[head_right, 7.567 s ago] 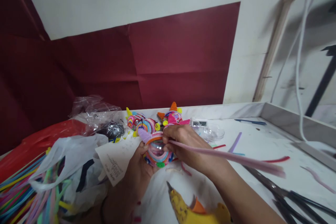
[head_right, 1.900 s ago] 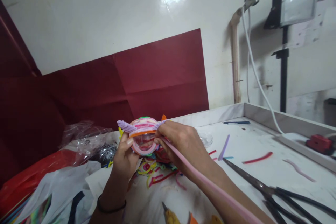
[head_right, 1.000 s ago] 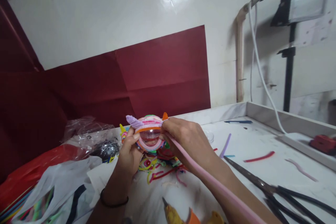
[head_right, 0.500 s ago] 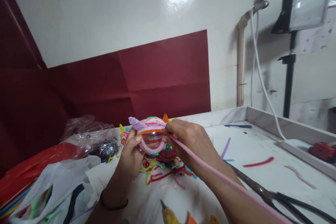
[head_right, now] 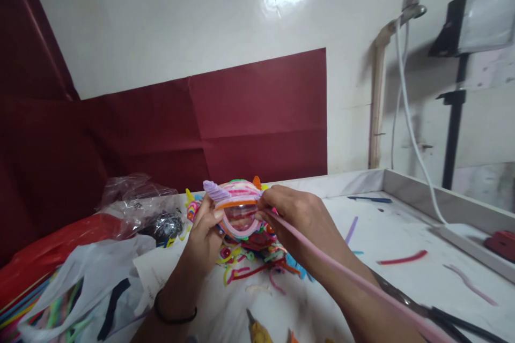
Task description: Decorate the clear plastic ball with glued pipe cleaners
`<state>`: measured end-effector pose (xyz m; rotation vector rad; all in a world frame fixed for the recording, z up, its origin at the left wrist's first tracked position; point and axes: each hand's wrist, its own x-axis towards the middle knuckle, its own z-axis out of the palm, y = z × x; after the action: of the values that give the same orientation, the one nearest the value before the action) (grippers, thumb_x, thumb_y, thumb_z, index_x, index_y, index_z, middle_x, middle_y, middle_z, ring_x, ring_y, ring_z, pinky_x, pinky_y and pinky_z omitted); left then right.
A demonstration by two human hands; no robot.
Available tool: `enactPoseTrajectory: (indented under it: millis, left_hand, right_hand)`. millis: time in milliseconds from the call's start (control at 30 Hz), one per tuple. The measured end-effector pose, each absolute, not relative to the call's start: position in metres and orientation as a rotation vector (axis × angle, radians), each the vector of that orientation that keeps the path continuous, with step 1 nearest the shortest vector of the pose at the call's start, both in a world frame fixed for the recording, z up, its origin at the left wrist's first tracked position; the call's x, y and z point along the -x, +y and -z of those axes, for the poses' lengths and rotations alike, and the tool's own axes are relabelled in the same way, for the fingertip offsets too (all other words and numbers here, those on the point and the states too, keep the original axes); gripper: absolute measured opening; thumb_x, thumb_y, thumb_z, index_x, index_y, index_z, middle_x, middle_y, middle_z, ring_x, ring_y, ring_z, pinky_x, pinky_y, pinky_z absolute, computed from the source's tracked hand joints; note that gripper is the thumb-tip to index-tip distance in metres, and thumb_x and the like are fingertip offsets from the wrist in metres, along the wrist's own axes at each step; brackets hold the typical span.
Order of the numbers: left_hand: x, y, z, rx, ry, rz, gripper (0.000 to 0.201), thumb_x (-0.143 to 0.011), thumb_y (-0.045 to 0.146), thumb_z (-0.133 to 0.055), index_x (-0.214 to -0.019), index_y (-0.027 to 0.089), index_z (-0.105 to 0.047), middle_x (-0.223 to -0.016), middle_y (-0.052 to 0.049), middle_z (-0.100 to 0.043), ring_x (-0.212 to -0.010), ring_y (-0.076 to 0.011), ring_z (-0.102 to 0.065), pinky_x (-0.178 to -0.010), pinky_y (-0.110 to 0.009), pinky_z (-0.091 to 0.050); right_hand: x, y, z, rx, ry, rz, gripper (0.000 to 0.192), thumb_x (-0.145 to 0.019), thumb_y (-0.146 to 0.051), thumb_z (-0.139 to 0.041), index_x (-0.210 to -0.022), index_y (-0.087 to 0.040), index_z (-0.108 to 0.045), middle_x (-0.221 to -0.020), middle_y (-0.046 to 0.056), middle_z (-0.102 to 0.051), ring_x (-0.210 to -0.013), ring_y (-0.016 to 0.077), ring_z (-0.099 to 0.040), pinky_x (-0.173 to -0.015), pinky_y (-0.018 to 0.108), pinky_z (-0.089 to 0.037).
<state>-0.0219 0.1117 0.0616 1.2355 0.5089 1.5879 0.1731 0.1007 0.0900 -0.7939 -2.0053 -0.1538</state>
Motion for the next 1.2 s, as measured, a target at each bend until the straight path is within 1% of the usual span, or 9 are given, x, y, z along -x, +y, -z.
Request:
enactPoseTrajectory:
  millis: [200,433,633,800,1033,1133,1200]
  left_hand:
    - [0.0212,0.1124,-0.0609,-1.230,0.522,-1.603,0.034,-0.073,0.023,-0.065,-0.106,0.024,-0.063,-0.107,-0.003,-0.068,-0.105,-0.0237,-0.064,-0.096,-0.035,-0.047]
    - [0.0205,0.1120,-0.0614,-1.227,0.513,-1.584,0.036,-0.072,0.024,-0.065,-0.108,0.023,-0.062,-0.111,-0.006,-0.068,-0.105,-0.0264,-0.065,-0.091,-0.038,-0.052]
    - [0.0211,0.1123,-0.0605,-1.219,0.517,-1.587,0.037,-0.072,0.023,-0.065,-0.109,0.023,-0.061,-0.112,-0.006,-0.068,-0.105,-0.0260,-0.065,-0.091,-0.038,-0.053]
    - [0.0210,0.1117,-0.0612,-1.214,0.508,-1.579,0.036,-0.072,0.025,-0.066,-0.107,0.023,-0.061,-0.113,-0.006,-0.068,-0.107,-0.0269,-0.064,-0.088,-0.039,-0.054]
    - [0.0213,0.1125,-0.0591,-1.209,0.505,-1.581,0.036,-0.072,0.023,-0.066,-0.108,0.024,-0.062,-0.114,-0.005,-0.067,-0.107,-0.0260,-0.064,-0.093,-0.038,-0.052]
    - [0.0214,0.1132,-0.0581,-1.213,0.498,-1.595,0.037,-0.072,0.022,-0.065,-0.108,0.024,-0.062,-0.113,-0.004,-0.068,-0.107,-0.0249,-0.064,-0.096,-0.037,-0.049]
    - [0.0215,0.1132,-0.0581,-1.211,0.493,-1.589,0.038,-0.072,0.022,-0.065,-0.109,0.024,-0.061,-0.114,-0.004,-0.068,-0.107,-0.0252,-0.064,-0.096,-0.038,-0.049]
  right_hand:
    - [-0.1734,0.1008,-0.0900,0.780,-2.017,0.152,0.016,-0.094,-0.026,-0.061,-0.079,-0.021,-0.063,-0.069,-0.001,-0.065,-0.054,0.0119,-0.057,-0.054,0.024,-0.039]
    - [-0.1737,0.1003,-0.0906,0.785,-2.017,0.168,0.015,-0.093,-0.025,-0.062,-0.078,-0.021,-0.063,-0.068,-0.002,-0.065,-0.054,0.0118,-0.057,-0.053,0.024,-0.038]
    - [-0.1730,0.0993,-0.0913,0.799,-2.026,0.159,0.014,-0.092,-0.023,-0.062,-0.079,-0.020,-0.064,-0.069,-0.002,-0.064,-0.055,0.0118,-0.057,-0.053,0.024,-0.038]
    - [-0.1734,0.0995,-0.0911,0.782,-2.023,0.166,0.014,-0.092,-0.022,-0.062,-0.078,-0.020,-0.063,-0.067,-0.002,-0.063,-0.054,0.0119,-0.056,-0.052,0.024,-0.038]
    - [-0.1731,0.1000,-0.0913,0.767,-2.012,0.155,0.017,-0.093,-0.027,-0.062,-0.077,-0.020,-0.063,-0.067,-0.002,-0.063,-0.052,0.0109,-0.054,-0.051,0.022,-0.038]
    - [-0.1734,0.0994,-0.0912,0.779,-2.013,0.157,0.017,-0.093,-0.025,-0.061,-0.077,-0.020,-0.063,-0.066,-0.002,-0.063,-0.053,0.0110,-0.054,-0.051,0.022,-0.037]
    - [-0.1738,0.0990,-0.0914,0.778,-2.012,0.160,0.016,-0.093,-0.023,-0.062,-0.077,-0.020,-0.063,-0.067,-0.002,-0.063,-0.053,0.0112,-0.054,-0.051,0.022,-0.037]
